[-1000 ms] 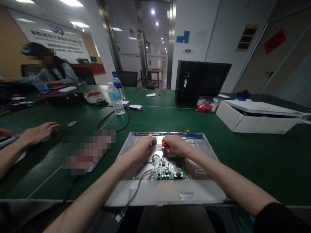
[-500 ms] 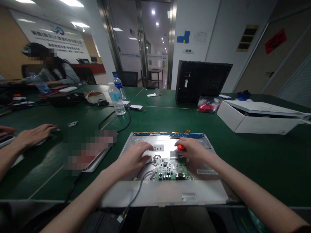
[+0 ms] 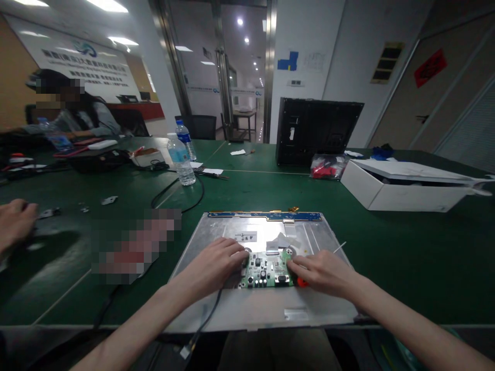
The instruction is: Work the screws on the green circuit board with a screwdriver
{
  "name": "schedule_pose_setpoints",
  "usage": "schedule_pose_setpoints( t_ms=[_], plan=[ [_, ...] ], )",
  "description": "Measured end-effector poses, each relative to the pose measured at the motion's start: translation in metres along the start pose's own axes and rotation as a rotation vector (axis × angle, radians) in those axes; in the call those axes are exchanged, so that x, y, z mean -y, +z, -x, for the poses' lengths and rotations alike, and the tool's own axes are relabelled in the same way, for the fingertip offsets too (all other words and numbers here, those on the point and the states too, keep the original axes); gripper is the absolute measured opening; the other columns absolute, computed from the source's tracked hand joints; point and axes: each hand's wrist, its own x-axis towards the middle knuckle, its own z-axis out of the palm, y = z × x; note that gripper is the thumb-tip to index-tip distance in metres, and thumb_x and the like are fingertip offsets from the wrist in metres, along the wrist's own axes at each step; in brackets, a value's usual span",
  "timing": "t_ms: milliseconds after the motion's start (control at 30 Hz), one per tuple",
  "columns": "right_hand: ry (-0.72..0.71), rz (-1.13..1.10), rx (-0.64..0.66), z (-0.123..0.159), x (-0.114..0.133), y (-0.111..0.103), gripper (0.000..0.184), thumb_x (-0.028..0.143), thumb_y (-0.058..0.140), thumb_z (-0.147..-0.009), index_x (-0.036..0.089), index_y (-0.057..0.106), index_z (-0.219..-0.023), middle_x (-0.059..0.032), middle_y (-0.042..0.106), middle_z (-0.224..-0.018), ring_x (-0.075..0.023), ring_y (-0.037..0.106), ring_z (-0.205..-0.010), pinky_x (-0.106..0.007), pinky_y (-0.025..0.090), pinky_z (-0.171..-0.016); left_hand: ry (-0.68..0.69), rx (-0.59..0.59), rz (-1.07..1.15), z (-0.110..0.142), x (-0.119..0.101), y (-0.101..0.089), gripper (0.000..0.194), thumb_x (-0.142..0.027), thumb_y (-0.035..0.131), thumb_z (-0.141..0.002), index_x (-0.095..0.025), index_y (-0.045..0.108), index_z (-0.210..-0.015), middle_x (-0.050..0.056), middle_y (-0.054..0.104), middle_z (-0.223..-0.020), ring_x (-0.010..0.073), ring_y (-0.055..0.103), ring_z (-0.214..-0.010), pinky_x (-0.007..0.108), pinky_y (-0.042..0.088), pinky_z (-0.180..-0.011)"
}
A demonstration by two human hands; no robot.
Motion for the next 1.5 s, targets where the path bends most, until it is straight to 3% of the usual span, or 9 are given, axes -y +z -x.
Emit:
schedule_pose_setpoints(
  t_ms=[133, 333, 500, 633, 800, 1033, 1200, 1333, 1500],
  plan=[
    [0.001, -0.105, -0.062, -0.002, -0.005, 0.002, 0.024, 0.017, 0.050, -0.090, 0.015, 0.059, -0.112, -0.0066, 0.071, -0.092, -0.0117, 0.062, -0.062, -0.024, 0.035, -0.045, 0.011, 0.007, 0.090, -0.004, 0.002, -0.002, 0.026, -0.014, 0.050, -0.088, -0.020, 0.065, -0.108, 0.006, 0.069, -0.105, 0.0215, 0.061, -0.094, 0.036, 0.047, -0.084],
    [0.261, -0.458, -0.228, -0.013, -0.012, -0.003, 0.024, 0.023, 0.062, -0.080, 0.019, 0.067, -0.103, -0.0063, 0.074, -0.088, -0.0161, 0.067, -0.072, -0.025, 0.046, -0.058, -0.058, -0.027, 0.381, 0.000, 0.015, 0.004, 0.028, -0.019, 0.048, -0.088, -0.021, 0.067, -0.109, 0.008, 0.070, -0.105, 0.0203, 0.063, -0.095, 0.034, 0.050, -0.082],
    [0.454, -0.699, -0.364, -0.033, -0.019, -0.015, 0.016, 0.018, 0.058, -0.082, 0.018, 0.073, -0.087, -0.0047, 0.075, -0.078, -0.0151, 0.068, -0.069, -0.025, 0.049, -0.063, -0.227, -0.066, 0.553, 0.001, 0.014, 0.004, 0.030, -0.034, 0.045, -0.094, -0.018, 0.070, -0.091, 0.005, 0.071, -0.082, 0.0174, 0.064, -0.076, 0.028, 0.048, -0.068],
    [0.463, -0.690, -0.382, -0.038, -0.022, -0.019, 0.016, 0.020, 0.058, -0.083, 0.019, 0.073, -0.087, -0.0049, 0.075, -0.081, -0.0155, 0.069, -0.071, -0.026, 0.049, -0.066, -0.296, -0.068, 0.592, 0.002, 0.013, 0.004, 0.031, -0.035, 0.046, -0.093, -0.017, 0.070, -0.084, 0.003, 0.070, -0.076, 0.0171, 0.063, -0.071, 0.026, 0.047, -0.064],
    [0.308, -0.526, -0.315, -0.021, -0.016, -0.008, 0.022, 0.018, 0.054, -0.084, 0.018, 0.070, -0.100, -0.0061, 0.074, -0.083, -0.0153, 0.067, -0.072, -0.025, 0.047, -0.063, -0.325, -0.113, 0.549, 0.005, 0.016, 0.008, 0.021, -0.022, 0.051, -0.087, -0.019, 0.069, -0.098, 0.004, 0.074, -0.092, 0.0171, 0.066, -0.081, 0.028, 0.049, -0.072],
    [0.218, -0.317, -0.015, -0.001, 0.007, 0.001, 0.034, 0.011, 0.050, -0.085, 0.025, 0.064, -0.113, -0.0063, 0.072, -0.100, -0.0130, 0.063, -0.069, -0.023, 0.043, -0.055, -0.163, -0.072, 0.494, 0.003, 0.016, 0.012, 0.022, -0.017, 0.054, -0.085, -0.019, 0.069, -0.102, 0.008, 0.070, -0.101, 0.0188, 0.065, -0.092, 0.032, 0.052, -0.081],
    [0.308, -0.337, 0.053, 0.001, 0.009, -0.010, 0.041, 0.012, 0.060, -0.079, 0.025, 0.061, -0.118, -0.0060, 0.068, -0.115, -0.0157, 0.066, -0.075, -0.025, 0.043, -0.057, -0.127, -0.010, 0.469, 0.011, 0.015, 0.006, 0.029, -0.025, 0.051, -0.091, -0.022, 0.064, -0.117, 0.009, 0.064, -0.118, 0.0219, 0.059, -0.108, 0.038, 0.048, -0.094],
    [0.438, -0.467, 0.048, -0.001, 0.017, -0.019, 0.030, 0.029, 0.060, -0.086, 0.023, 0.064, -0.115, -0.0070, 0.069, -0.105, -0.0191, 0.066, -0.081, -0.028, 0.045, -0.065, -0.146, 0.022, 0.441, 0.021, 0.014, 0.006, 0.044, -0.037, 0.060, -0.087, -0.025, 0.055, -0.129, 0.010, 0.057, -0.130, 0.0266, 0.051, -0.120, 0.044, 0.043, -0.101],
    [0.527, -0.449, 0.060, -0.004, 0.027, -0.021, 0.042, 0.046, 0.061, -0.084, 0.024, 0.062, -0.119, -0.0098, 0.066, -0.103, -0.0218, 0.065, -0.078, -0.030, 0.043, -0.063, -0.177, 0.014, 0.411, 0.024, 0.013, 0.012, 0.049, -0.044, 0.063, -0.085, -0.028, 0.053, -0.131, 0.009, 0.054, -0.134, 0.0284, 0.048, -0.123, 0.047, 0.041, -0.102]
  ],
)
